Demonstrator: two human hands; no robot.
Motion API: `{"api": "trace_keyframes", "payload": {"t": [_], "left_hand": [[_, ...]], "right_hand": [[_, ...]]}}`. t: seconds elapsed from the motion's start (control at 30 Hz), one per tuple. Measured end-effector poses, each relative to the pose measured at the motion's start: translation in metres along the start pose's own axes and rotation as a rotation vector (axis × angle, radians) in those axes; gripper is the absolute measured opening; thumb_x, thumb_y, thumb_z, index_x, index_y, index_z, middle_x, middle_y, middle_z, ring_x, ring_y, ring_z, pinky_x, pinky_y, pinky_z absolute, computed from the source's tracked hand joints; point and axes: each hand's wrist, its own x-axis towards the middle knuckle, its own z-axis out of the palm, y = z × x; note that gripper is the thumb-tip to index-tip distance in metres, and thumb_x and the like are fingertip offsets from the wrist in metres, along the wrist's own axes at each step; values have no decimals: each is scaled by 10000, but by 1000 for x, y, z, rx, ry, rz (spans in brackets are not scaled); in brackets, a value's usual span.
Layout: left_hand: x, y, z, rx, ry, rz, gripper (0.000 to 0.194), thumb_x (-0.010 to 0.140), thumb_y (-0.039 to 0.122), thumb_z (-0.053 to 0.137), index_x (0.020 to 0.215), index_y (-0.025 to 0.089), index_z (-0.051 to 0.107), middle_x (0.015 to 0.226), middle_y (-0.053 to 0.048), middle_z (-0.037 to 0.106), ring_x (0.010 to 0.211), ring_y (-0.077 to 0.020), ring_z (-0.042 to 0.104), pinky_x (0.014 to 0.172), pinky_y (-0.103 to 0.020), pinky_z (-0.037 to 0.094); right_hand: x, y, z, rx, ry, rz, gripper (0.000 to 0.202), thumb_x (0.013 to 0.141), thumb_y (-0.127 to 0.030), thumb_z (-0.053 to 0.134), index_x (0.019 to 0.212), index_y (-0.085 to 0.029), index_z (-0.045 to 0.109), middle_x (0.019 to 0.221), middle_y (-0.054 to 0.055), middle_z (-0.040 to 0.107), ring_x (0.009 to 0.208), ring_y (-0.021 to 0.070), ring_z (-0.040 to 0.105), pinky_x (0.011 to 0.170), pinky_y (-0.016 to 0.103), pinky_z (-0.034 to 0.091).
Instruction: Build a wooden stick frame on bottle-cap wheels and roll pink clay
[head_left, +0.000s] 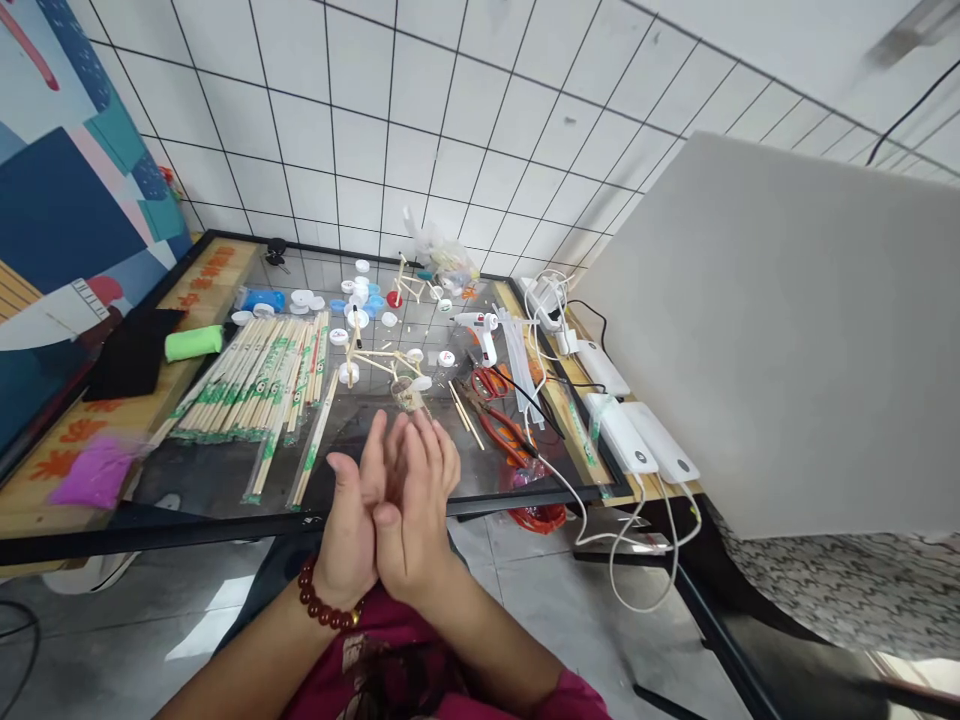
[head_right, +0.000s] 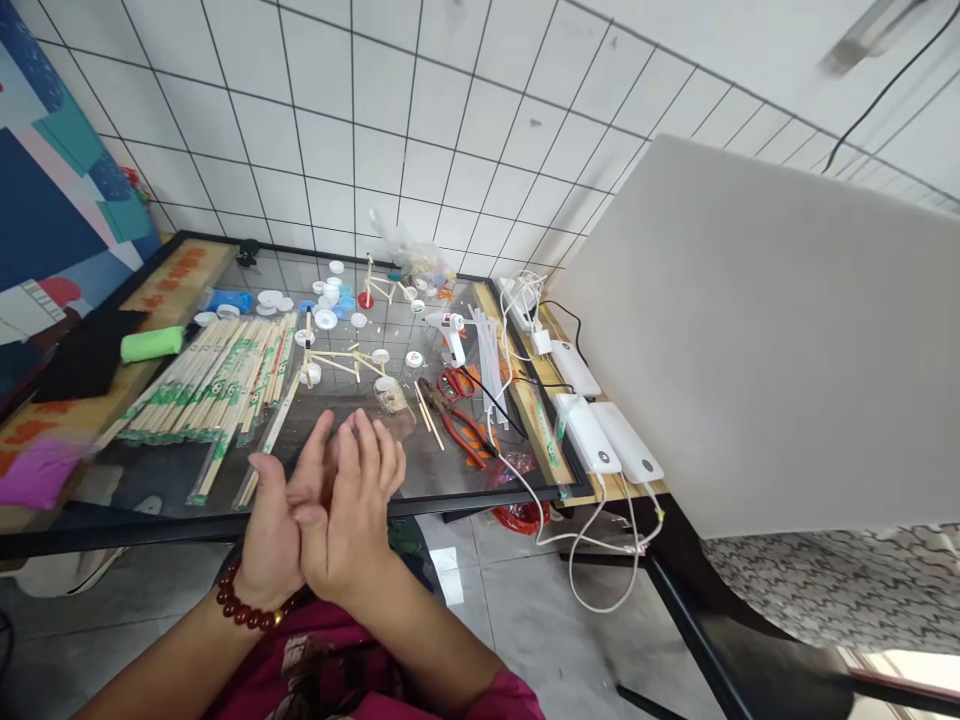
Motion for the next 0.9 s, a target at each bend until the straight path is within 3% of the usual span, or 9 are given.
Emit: {"api": "trace_keyframes", "payload": {"t": [0.17,0.4,0.53,0.73,0.9], "left_hand": [[-5,-5,-4,-40,45,-118,808,944,815,352,1567,318,484,1685,-48,430,1623,-279,254,1333,-477,211],[-3,-2,-2,13,72,-50,845,904,847,389,1564,329,489,1680,-36,441,1605,-236,304,1337,-394,176],[-1,-4,-3,-2,99,-132,804,940,804,387,1569,313,483,1695,-38,415,1596,-253,325,1336,-409,191],[-1,3,-3,56,12,-43,900,886,856,422,1617,331,398,1716,-27,375,1607,-236,300,1343,-391,155],[-1,-6,-6,63,-14,-139,880,909,845,399,1635,350,355,1747,-20,299,1621,-284,260,1348,-464,118]], "right_hand": [[15,7,-2,-40,104,-3,750,1073,-614,101,1675,-170,161,1673,203,342,1571,347,278,1225,633,261],[3,8,-2,-112,116,-55,787,1061,-633,78,1675,-147,154,1638,236,374,1549,369,313,1211,643,240],[8,8,-1,-159,165,-87,837,1038,-664,35,1680,-135,124,1625,250,387,1552,390,304,1213,648,212],[0,13,1,-222,115,-117,842,1039,-659,36,1678,-121,140,1613,242,405,1527,374,338,1215,614,222],[5,15,-2,-231,145,-130,907,1012,-719,144,1683,-112,78,1638,252,369,1533,403,325,1208,636,224]]}}
